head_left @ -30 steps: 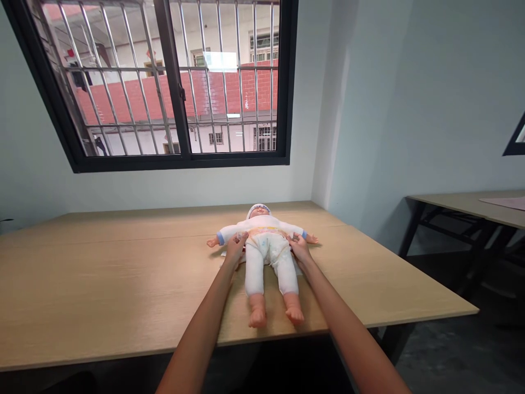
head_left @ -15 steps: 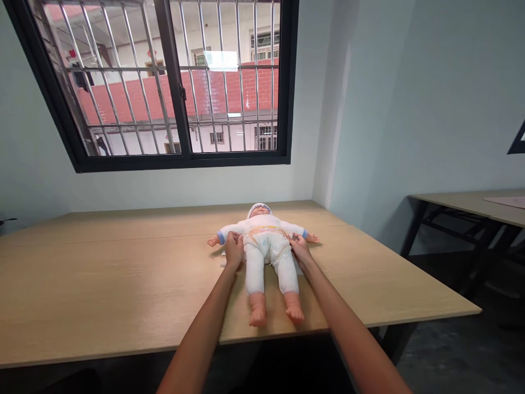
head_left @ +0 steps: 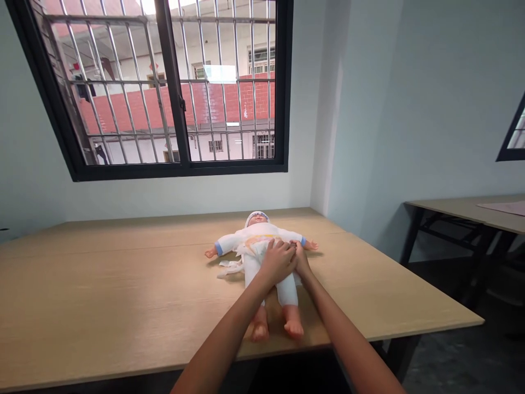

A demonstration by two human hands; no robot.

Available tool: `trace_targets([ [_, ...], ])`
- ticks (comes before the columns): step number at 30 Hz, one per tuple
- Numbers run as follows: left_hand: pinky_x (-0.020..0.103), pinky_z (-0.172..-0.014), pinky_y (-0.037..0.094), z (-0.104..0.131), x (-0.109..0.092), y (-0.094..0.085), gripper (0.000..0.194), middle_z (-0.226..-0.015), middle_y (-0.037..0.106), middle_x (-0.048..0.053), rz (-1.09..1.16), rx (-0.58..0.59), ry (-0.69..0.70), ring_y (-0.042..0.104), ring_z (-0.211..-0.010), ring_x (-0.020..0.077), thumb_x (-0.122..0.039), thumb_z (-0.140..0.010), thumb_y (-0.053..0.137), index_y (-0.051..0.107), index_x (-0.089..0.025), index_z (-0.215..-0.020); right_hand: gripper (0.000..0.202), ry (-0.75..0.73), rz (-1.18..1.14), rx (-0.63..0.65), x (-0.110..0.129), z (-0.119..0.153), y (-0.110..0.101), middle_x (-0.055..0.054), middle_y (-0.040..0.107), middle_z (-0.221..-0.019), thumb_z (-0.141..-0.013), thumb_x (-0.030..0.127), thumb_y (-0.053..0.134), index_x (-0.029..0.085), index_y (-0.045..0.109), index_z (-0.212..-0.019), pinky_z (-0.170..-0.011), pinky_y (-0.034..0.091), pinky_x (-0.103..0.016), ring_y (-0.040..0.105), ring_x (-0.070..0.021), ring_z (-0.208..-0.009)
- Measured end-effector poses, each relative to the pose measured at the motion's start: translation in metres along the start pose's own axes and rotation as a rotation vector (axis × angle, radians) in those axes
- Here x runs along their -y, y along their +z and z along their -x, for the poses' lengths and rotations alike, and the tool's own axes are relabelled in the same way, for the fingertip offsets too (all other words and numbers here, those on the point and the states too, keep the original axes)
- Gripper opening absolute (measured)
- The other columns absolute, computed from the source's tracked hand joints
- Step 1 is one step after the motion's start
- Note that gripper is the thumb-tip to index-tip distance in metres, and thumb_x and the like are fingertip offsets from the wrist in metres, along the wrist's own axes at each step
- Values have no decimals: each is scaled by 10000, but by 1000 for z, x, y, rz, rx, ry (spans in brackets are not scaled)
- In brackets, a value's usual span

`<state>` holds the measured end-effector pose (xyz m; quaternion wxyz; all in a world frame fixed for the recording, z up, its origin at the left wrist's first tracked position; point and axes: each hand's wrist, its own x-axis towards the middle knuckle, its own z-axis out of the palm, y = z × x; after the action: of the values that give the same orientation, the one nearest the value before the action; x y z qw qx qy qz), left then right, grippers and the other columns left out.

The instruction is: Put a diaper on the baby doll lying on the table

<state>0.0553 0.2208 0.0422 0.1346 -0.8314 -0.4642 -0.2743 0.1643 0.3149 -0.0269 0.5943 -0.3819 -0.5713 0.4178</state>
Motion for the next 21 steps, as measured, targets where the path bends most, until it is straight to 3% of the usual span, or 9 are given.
trace_targets([
  [6, 450, -1120, 318, 5, 13, 9, 264, -1036, 676, 50, -5, 37, 10, 562, -1055, 199, -299, -945, 442, 690, -213, -916, 443, 112, 202, 117, -7, 6, -28, 2, 575, -725, -637, 218, 663, 187, 487, -1042, -724, 447, -344, 552, -218, -719],
  [10, 455, -1136, 304, 9, 16, 11, 273, -1060, 664, 43, 10, 12, 6, 549, -1086, 196, -291, -949, 436, 700, -241, -999, 456, 134, 271, 448, -4, 9, -45, -10, 604, -780, -711, 346, 677, 174, 522, -1103, -683, 462, -317, 557, -196, -731],
  [15, 445, -1138, 305, 9, 18, 14, 265, -1022, 667, 43, 8, 6, 4, 554, -1065, 192, -290, -945, 451, 685, -208, -852, 367, 127, 204, 739, 15, 17, -50, -36, 633, -943, -728, 317, 673, 174, 586, -1054, -711, 468, -281, 571, -181, -846],
  [18, 440, -1133, 309, 10, 19, 13, 252, -1014, 668, 43, 16, -1, 0, 554, -1049, 188, -276, -940, 456, 670, -201, -832, 414, 179, 150, 804, 23, 21, -48, -38, 644, -959, -679, 260, 715, 175, 599, -1067, -720, 478, -276, 590, -187, -881],
  [21, 442, -1130, 311, 11, 18, 9, 249, -1020, 667, 44, 39, 0, -10, 550, -1055, 193, -286, -938, 464, 679, -208, -840, 411, 192, 110, 734, 20, 19, -49, -12, 638, -852, -636, 226, 740, 170, 607, -1021, -673, 471, -253, 592, -160, -786],
])
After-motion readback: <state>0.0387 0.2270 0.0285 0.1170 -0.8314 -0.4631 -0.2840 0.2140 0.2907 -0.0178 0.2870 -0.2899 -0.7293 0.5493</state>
